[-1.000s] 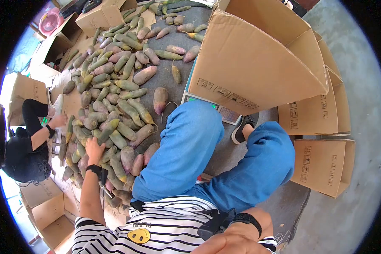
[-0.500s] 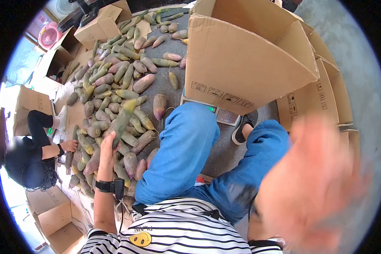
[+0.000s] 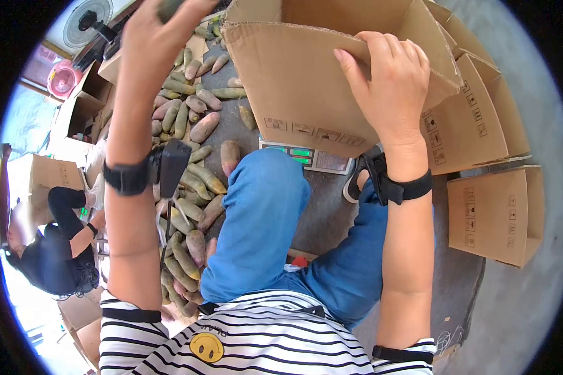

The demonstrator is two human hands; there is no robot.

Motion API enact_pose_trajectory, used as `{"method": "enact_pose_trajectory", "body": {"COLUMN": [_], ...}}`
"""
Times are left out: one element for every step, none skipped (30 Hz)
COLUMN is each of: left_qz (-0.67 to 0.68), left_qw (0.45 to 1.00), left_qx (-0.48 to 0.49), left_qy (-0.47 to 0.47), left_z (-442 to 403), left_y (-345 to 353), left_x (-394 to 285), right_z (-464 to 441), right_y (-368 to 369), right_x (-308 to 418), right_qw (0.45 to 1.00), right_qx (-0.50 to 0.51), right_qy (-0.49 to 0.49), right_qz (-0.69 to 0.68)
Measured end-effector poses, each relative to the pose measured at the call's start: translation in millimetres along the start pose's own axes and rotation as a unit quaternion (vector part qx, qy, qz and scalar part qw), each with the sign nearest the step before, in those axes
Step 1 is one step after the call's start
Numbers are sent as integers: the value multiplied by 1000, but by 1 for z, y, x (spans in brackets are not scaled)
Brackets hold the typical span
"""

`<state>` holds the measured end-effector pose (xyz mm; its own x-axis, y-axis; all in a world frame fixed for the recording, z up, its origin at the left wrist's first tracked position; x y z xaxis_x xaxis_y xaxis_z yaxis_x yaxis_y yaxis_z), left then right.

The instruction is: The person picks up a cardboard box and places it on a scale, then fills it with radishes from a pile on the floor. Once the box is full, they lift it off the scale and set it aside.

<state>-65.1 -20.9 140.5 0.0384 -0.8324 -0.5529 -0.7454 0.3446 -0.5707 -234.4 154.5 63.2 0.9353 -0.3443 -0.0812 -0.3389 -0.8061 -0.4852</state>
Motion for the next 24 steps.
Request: {"method": "enact_pose_trajectory", "body": {"left_qz": [-2,-5,-6,-7,-64,-53,-43,-65,-93,-132,-218,-261,-282,-345,-339,-331,-330,-329,-328,-325,-321,-320,-305,-289], "left_qw": [991,991,999,993,988,989,986,982,980,951,917,901,842,787,768,747,731,714,713,716,720,720,699,677], "left_qx": [121,125,5,-114,-135,-121,-108,-77,-24,85,185,230,314,353,364,375,370,363,363,334,305,306,302,299], "left_qy": [57,56,34,13,-26,-72,-118,-157,-174,-266,-277,-258,-337,-369,-405,-439,-469,-501,-503,-520,-535,-534,-572,-607], "left_z": [-3,-6,-9,-1,14,33,58,86,122,168,217,271,327,373,415,448,469,485,495,504,513,520,531,539], "left_y": [17,27,26,21,13,10,8,10,15,23,29,31,32,29,26,22,17,12,13,11,10,12,14,16], "left_x": [-6,2,18,33,54,75,93,109,137,169,190,207,230,233,238,242,238,235,235,236,238,242,249,255], "right_z": [0,0,0,0,0,1,1,0,-1,-3,-5,-5,-4,-3,-2,-2,-2,-2,-2,-1,-1,-2,-1,-1], "right_y": [-1,-1,-1,-1,-1,0,-1,-2,-1,0,-3,-2,-1,0,1,1,1,2,2,2,3,4,4,2], "right_x": [-1,-2,-2,-2,-3,-3,-1,0,3,7,10,11,9,8,6,4,3,3,3,4,5,6,5,3], "right_qw": [1000,1000,1000,1000,1000,1000,1000,1000,999,998,998,998,998,998,998,998,998,998,998,998,997,997,998,998], "right_qx": [1,2,5,7,9,12,16,18,39,58,44,44,49,54,53,53,55,57,58,59,60,61,59,56], "right_qy": [1,5,2,-1,4,3,0,2,-4,-11,-12,-9,-14,-20,-12,-13,-11,-9,-11,-11,-12,-12,-10,-7], "right_qz": [-7,-10,-11,-13,-17,-10,-3,-11,0,9,44,38,27,19,32,31,30,28,26,35,46,47,37,29]}}
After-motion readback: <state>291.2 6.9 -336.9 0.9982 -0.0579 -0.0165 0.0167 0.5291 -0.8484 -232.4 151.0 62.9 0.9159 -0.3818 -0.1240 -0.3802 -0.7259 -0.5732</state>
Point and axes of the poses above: each hand's wrist, its own z-axis away from the middle knuckle, its own y-axis out of the palm, x = y × z, the point moved 7 cm from there along -z, towards the middle knuckle, and after that the axes turned 3 degrees about -x, right-handed, at the moved point
